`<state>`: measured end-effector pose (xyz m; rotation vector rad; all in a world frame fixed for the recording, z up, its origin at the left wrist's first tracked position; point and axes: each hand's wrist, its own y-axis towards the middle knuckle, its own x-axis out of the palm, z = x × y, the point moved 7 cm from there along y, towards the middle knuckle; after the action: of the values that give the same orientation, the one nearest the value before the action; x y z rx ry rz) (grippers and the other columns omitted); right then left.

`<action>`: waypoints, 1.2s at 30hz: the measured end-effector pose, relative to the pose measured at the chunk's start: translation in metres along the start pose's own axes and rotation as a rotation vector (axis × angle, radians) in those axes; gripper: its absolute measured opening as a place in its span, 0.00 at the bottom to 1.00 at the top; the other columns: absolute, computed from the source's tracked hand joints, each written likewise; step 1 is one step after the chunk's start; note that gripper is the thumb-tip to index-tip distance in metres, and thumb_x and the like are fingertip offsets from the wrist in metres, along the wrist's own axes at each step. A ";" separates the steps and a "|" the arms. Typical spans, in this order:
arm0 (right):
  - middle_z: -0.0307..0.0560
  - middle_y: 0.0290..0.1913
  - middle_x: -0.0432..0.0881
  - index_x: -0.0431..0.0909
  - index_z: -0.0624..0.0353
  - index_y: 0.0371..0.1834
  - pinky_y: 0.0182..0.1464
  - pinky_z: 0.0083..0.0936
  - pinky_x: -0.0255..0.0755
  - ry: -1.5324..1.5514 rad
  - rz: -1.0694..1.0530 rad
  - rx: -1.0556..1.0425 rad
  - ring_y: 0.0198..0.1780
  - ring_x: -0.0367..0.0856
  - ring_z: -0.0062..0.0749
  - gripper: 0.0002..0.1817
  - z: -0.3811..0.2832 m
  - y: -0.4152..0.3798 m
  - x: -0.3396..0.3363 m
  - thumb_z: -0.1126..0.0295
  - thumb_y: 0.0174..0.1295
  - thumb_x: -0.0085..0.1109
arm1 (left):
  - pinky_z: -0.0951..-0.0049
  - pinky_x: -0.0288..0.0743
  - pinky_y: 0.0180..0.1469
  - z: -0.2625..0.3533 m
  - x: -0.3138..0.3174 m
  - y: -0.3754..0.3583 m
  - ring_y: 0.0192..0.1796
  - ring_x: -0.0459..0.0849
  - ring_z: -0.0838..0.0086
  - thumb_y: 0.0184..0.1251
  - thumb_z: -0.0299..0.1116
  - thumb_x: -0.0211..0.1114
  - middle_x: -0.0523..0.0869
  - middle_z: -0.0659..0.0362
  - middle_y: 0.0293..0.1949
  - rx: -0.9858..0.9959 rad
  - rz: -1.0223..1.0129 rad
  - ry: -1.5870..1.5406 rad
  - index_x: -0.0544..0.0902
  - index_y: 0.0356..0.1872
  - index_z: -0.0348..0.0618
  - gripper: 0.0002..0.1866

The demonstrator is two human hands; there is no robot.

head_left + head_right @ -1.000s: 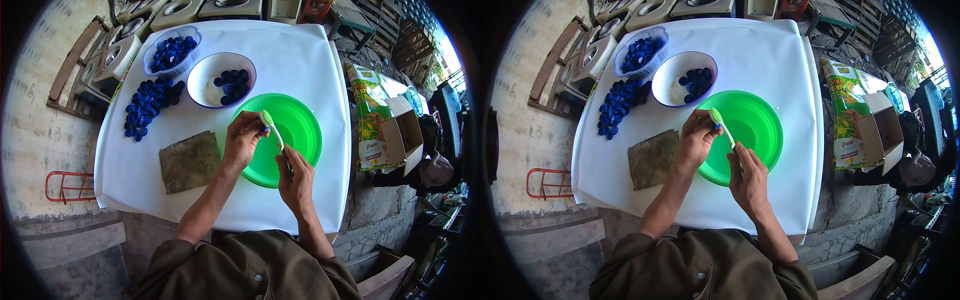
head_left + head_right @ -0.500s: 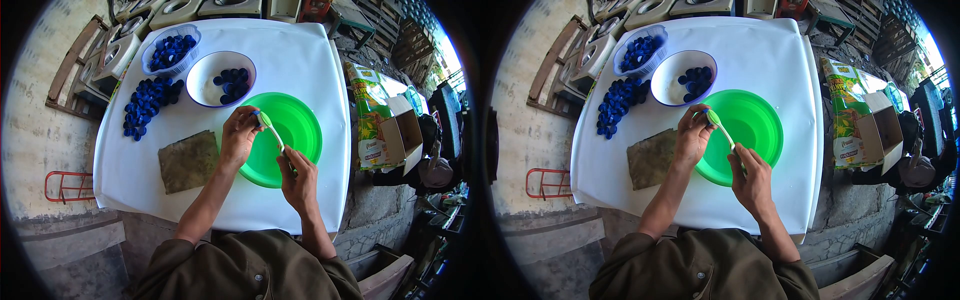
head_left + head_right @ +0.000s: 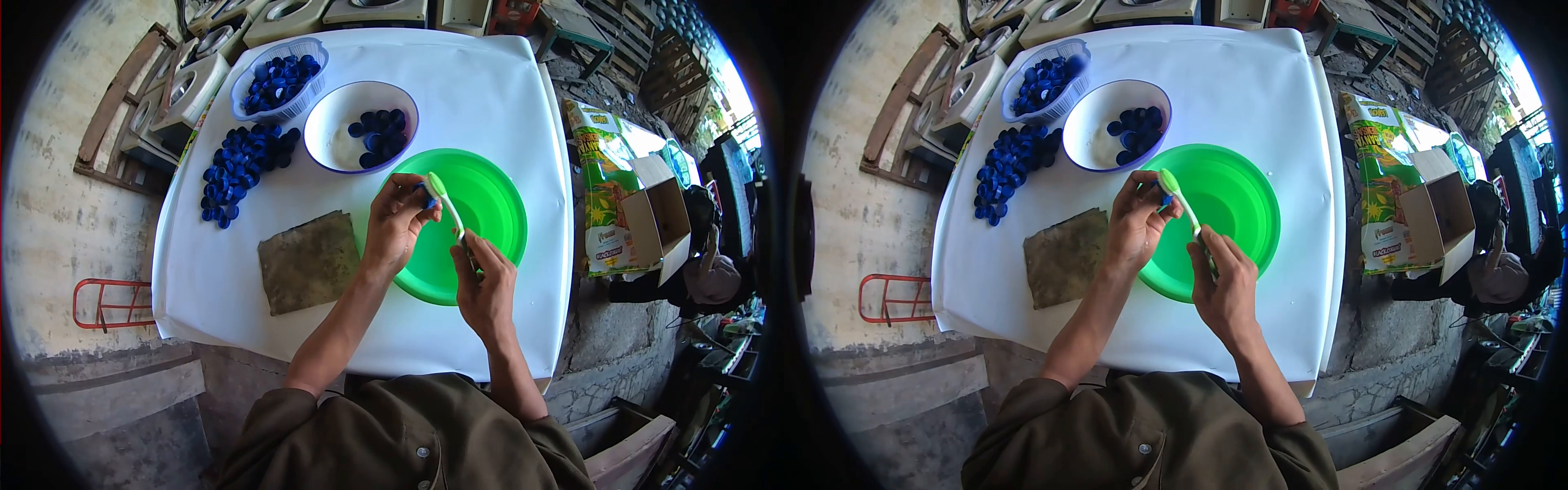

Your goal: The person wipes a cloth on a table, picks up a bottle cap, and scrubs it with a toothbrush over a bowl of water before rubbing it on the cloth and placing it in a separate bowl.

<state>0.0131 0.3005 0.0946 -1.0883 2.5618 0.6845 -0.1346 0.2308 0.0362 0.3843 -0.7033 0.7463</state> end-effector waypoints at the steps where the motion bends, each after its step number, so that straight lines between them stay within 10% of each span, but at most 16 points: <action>1: 0.58 0.35 0.85 0.82 0.71 0.50 0.31 0.35 0.74 0.002 -0.024 0.000 0.29 0.83 0.48 0.12 -0.001 -0.001 0.001 0.79 0.66 0.64 | 0.71 0.78 0.45 0.004 -0.001 0.001 0.42 0.83 0.73 0.75 0.22 0.60 0.83 0.57 0.42 -0.006 0.011 0.012 0.77 0.54 0.41 0.11; 36: 0.57 0.34 0.84 0.82 0.71 0.50 0.30 0.33 0.73 0.040 -0.018 0.026 0.28 0.82 0.45 0.12 0.004 -0.010 0.000 0.78 0.65 0.65 | 0.71 0.76 0.40 0.015 -0.005 0.003 0.40 0.82 0.72 0.74 0.20 0.59 0.83 0.55 0.40 0.020 0.058 0.077 0.77 0.54 0.38 0.11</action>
<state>0.0205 0.2970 0.0880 -1.1263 2.5834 0.6294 -0.1454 0.2222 0.0436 0.3524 -0.6375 0.8193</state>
